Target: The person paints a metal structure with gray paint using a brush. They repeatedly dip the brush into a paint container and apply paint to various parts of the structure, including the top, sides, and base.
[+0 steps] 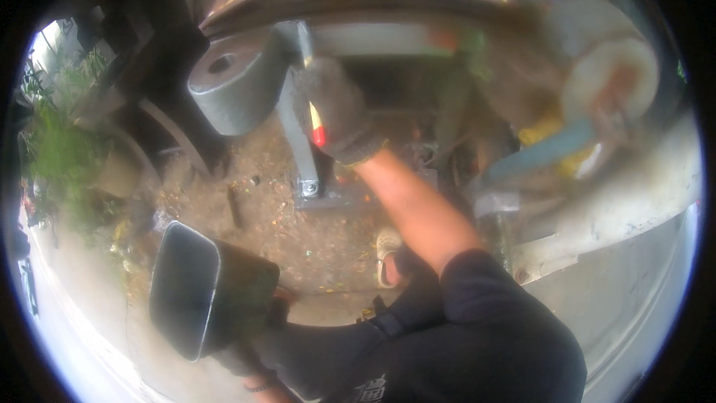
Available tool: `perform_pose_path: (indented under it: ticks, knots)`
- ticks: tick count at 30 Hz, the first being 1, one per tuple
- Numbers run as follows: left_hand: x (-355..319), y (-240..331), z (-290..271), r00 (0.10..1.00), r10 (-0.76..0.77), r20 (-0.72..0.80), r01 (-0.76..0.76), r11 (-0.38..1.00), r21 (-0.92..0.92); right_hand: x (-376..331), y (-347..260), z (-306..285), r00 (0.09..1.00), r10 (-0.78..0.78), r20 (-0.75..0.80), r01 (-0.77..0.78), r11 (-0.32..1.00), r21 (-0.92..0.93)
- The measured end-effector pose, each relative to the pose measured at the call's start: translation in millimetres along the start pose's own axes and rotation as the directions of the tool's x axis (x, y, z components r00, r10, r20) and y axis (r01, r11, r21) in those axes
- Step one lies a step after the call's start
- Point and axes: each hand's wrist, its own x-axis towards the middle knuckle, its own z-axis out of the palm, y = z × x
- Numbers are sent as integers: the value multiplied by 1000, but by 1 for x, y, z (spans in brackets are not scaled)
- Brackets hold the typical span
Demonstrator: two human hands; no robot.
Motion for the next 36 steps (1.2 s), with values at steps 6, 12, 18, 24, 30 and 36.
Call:
perform_pose_path:
  ticks: [6,12,18,24,30,36]
  knots:
    - [1,-20,19,984,-146,-104,124,973,-193,-1,-13,-1,999,7,40,-7,1000,-3]
    - [-51,-110,53,972,-157,175,135,982,130,3,-8,13,974,155,164,-161,987,26]
    - [-2,-48,23,991,129,-18,-128,990,56,10,-8,15,887,417,199,-451,876,171]
    - [-12,-69,30,991,-7,-133,2,999,-33,34,-31,7,993,-72,96,89,980,-180]
    - [-39,-106,47,992,122,-25,-114,974,196,8,-9,-7,957,81,278,-29,982,-187]
    - [-59,-121,18,848,-231,476,292,955,-56,6,-1,6,989,-51,140,74,985,-158]
